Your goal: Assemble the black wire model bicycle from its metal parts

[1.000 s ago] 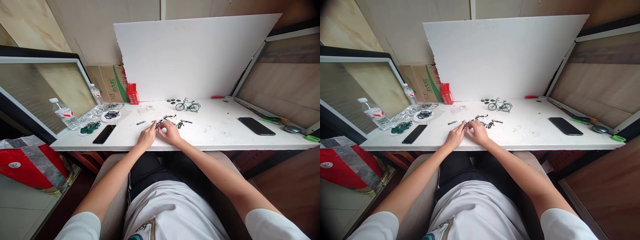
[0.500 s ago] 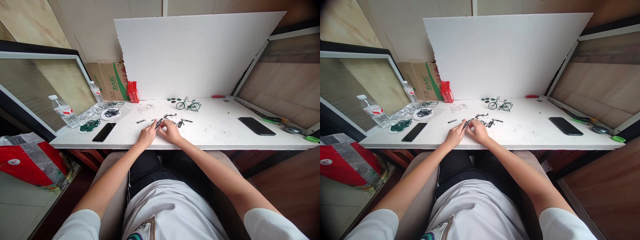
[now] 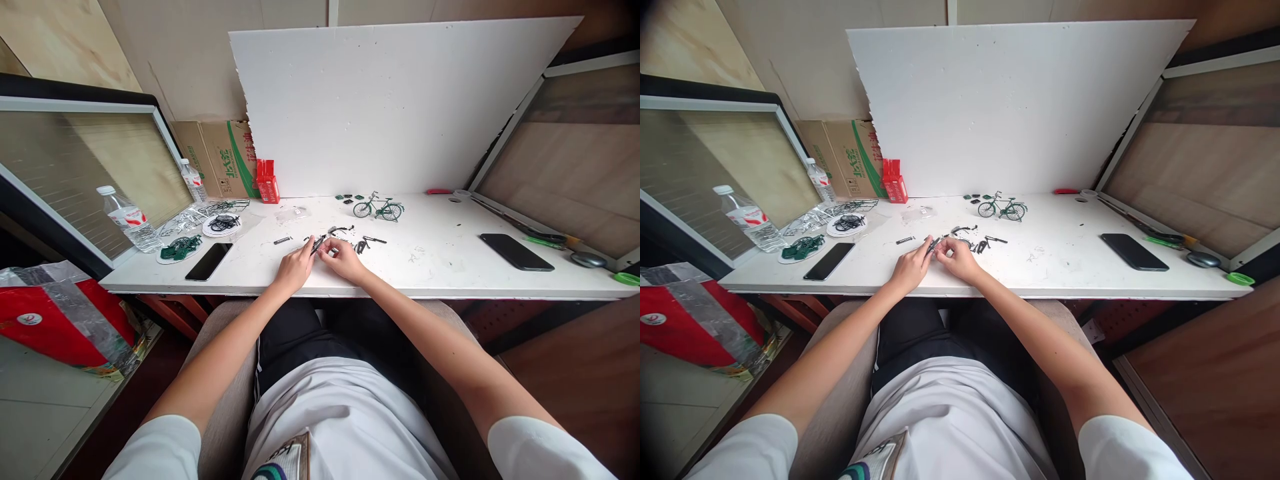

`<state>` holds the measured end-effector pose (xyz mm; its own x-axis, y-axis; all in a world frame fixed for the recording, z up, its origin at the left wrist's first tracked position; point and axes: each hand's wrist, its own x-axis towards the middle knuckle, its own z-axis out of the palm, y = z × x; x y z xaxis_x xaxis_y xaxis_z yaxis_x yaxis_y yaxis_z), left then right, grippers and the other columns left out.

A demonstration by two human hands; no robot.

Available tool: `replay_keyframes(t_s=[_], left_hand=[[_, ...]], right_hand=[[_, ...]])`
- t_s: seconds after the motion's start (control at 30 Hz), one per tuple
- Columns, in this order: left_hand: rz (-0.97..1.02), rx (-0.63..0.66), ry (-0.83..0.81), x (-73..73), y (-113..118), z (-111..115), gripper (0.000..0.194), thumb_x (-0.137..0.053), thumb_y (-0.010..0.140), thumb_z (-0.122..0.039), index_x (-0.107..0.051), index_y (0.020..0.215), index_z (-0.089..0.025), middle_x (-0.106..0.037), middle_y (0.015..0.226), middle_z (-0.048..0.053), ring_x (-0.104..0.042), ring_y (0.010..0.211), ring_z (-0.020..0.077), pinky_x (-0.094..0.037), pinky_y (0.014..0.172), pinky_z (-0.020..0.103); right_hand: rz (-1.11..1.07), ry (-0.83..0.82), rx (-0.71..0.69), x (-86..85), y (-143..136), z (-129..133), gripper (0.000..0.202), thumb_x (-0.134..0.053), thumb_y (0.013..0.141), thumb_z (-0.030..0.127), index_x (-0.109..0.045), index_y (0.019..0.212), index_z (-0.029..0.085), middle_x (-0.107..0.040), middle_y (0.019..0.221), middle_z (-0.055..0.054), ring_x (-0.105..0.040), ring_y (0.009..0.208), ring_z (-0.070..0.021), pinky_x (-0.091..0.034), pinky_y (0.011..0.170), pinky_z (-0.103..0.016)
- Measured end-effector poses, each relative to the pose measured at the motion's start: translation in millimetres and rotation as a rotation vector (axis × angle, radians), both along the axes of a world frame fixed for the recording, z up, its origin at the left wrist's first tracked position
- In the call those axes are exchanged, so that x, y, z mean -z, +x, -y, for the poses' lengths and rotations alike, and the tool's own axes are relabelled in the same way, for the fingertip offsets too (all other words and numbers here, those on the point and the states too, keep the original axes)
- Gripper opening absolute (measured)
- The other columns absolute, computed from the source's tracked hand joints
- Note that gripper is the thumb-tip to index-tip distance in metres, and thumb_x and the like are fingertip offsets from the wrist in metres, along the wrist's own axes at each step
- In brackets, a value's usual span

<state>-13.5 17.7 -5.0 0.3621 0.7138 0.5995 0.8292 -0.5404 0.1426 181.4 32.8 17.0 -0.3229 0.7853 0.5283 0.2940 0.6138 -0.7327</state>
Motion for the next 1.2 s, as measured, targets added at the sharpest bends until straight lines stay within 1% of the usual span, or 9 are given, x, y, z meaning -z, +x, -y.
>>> replay_keyframes(t_s=[0.17, 0.37, 0.5, 0.67, 0.8, 1.03, 1.2], left_hand=[[-0.016, -0.010, -0.001, 0.4, 0.3, -0.4, 0.053, -0.045, 0.109, -0.026, -0.040, 0.160, -0.013, -0.072, 0.134, 0.018, -0.076, 0.108, 0.0264, -0.060, 0.086, 0.033], [-0.024, -0.015, -0.001, 0.6, 1.1, -0.8, 0.054, -0.047, 0.108, -0.026, -0.040, 0.160, -0.015, -0.074, 0.131, 0.018, -0.077, 0.105, 0.0249, -0.059, 0.085, 0.031], [-0.031, -0.012, 0.013, 1.0, 0.9, -1.1, 0.055, -0.046, 0.108, -0.027, -0.038, 0.161, -0.015, -0.074, 0.130, 0.018, -0.077, 0.104, 0.0247, -0.059, 0.084, 0.030], [-0.047, 0.001, -0.014, 0.5, 0.6, -0.9, 0.057, -0.046, 0.108, -0.024, -0.035, 0.163, -0.013, -0.075, 0.127, 0.017, -0.076, 0.104, 0.0251, -0.059, 0.083, 0.032], [-0.050, 0.000, -0.028, 0.5, 0.7, -0.9, 0.058, -0.047, 0.107, -0.022, -0.034, 0.162, -0.013, -0.074, 0.127, 0.017, -0.075, 0.106, 0.0249, -0.059, 0.085, 0.032], [-0.043, 0.014, -0.030, 2.5, 0.2, -2.6, 0.059, -0.048, 0.106, -0.022, -0.034, 0.163, -0.014, -0.074, 0.129, 0.017, -0.075, 0.107, 0.0255, -0.059, 0.087, 0.033], [-0.028, 0.033, -0.040, 3.9, 0.0, -3.6, 0.059, -0.048, 0.107, -0.023, -0.034, 0.164, -0.016, -0.074, 0.128, 0.017, -0.075, 0.107, 0.0252, -0.059, 0.090, 0.034]], right_hand=[[0.011, 0.019, -0.003, -2.3, -0.4, 3.6, 0.015, -0.063, 0.090, 0.035, -0.066, 0.090, 0.020, -0.069, 0.085, -0.004, -0.064, 0.079, -0.0181, -0.049, 0.063, -0.028], [0.000, 0.023, -0.005, -0.5, -0.8, 2.8, 0.013, -0.064, 0.090, 0.033, -0.065, 0.087, 0.020, -0.069, 0.085, -0.004, -0.064, 0.079, -0.0184, -0.049, 0.065, -0.029], [-0.044, -0.043, -0.025, 1.0, 0.1, -1.1, 0.017, -0.066, 0.089, 0.036, -0.065, 0.085, 0.020, -0.069, 0.085, -0.005, -0.064, 0.080, -0.0190, -0.048, 0.063, -0.029], [-0.112, -0.187, -0.140, 0.0, 2.8, -2.9, 0.025, -0.068, 0.089, 0.043, -0.067, 0.088, 0.018, -0.070, 0.083, -0.005, -0.064, 0.076, -0.0180, -0.050, 0.065, -0.030], [-0.126, -0.198, -0.131, -0.5, 2.5, -1.9, 0.028, -0.070, 0.087, 0.045, -0.068, 0.090, 0.018, -0.069, 0.082, -0.004, -0.063, 0.072, -0.0170, -0.050, 0.064, -0.030], [-0.148, -0.233, -0.147, 0.4, 1.0, -2.5, 0.026, -0.070, 0.086, 0.044, -0.064, 0.085, 0.019, -0.067, 0.075, -0.002, -0.061, 0.066, -0.0154, -0.051, 0.061, -0.029], [-0.149, -0.237, -0.153, 0.5, 0.9, -2.1, 0.023, -0.070, 0.085, 0.041, -0.061, 0.083, 0.020, -0.065, 0.075, -0.001, -0.061, 0.067, -0.0153, -0.050, 0.060, -0.029]])
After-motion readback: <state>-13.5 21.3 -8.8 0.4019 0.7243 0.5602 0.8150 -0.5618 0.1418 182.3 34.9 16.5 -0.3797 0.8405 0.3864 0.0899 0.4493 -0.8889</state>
